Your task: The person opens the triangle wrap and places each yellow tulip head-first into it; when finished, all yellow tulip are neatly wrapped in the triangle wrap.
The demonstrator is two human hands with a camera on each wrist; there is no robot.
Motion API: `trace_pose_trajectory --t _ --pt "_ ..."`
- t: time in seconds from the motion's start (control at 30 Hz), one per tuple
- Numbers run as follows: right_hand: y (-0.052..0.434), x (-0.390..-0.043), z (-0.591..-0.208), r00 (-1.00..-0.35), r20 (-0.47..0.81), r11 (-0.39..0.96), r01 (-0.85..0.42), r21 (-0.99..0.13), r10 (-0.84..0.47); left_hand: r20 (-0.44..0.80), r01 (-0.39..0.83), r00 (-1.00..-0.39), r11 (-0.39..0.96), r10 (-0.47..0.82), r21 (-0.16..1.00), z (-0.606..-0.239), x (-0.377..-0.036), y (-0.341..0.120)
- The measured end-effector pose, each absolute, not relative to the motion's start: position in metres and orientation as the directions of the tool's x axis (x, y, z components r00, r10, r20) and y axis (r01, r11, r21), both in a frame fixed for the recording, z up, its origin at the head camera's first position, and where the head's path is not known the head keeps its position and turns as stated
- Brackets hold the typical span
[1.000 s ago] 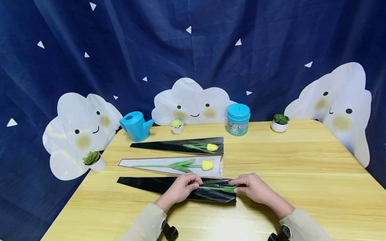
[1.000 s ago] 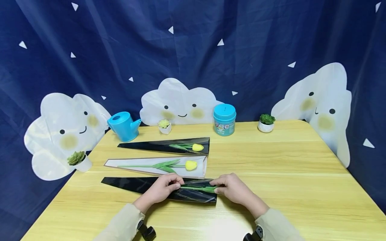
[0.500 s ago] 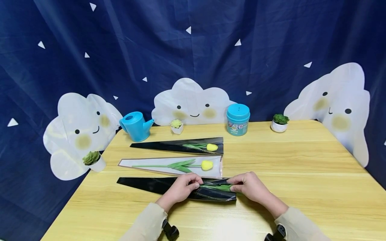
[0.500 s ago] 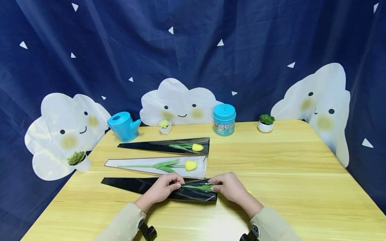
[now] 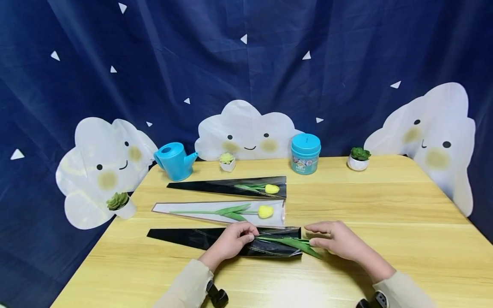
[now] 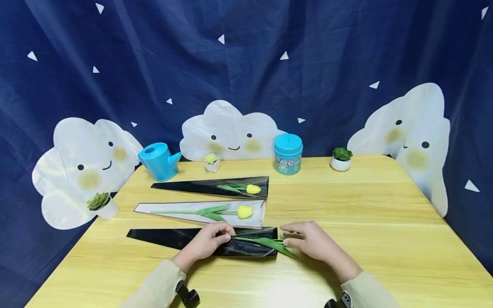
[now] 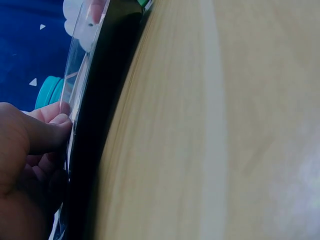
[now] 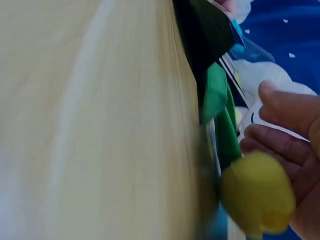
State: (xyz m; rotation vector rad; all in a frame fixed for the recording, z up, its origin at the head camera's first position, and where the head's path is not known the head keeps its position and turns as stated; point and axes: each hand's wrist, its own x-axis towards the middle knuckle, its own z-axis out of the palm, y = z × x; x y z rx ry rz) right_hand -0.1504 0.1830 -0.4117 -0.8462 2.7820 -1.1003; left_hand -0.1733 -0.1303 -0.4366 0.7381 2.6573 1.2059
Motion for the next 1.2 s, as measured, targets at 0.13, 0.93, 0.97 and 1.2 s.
trace_pose_trajectory --t 0.13,0.93,0.97,1.2 --pt "0.191 -0.146 -0.416 -0.844 0.147 0.602 -0.479 -0.639 -0.515 0.078 0.379 -0.872 0.566 0.483 0.732 -0.435 -0.174 -0.132" --pt "0.185 -0.15 -0.422 -0.835 0.195 0.599 -0.513 -0.616 -0.515 0.044 0.358 -0.866 0.557 0.498 0.75 -0.431 -0.174 -0.13" --pt "0.184 -0.15 -0.421 -0.838 0.203 0.6 -0.512 -0.615 -0.507 0.039 0.355 -0.865 0.554 0.501 0.753 -0.431 -0.174 -0.13" --pt "0.177 -0.147 -0.419 -0.85 0.26 0.624 -0.516 -0.587 -0.459 0.028 0.351 -0.858 0.544 0.514 0.763 -0.428 -0.173 -0.129"
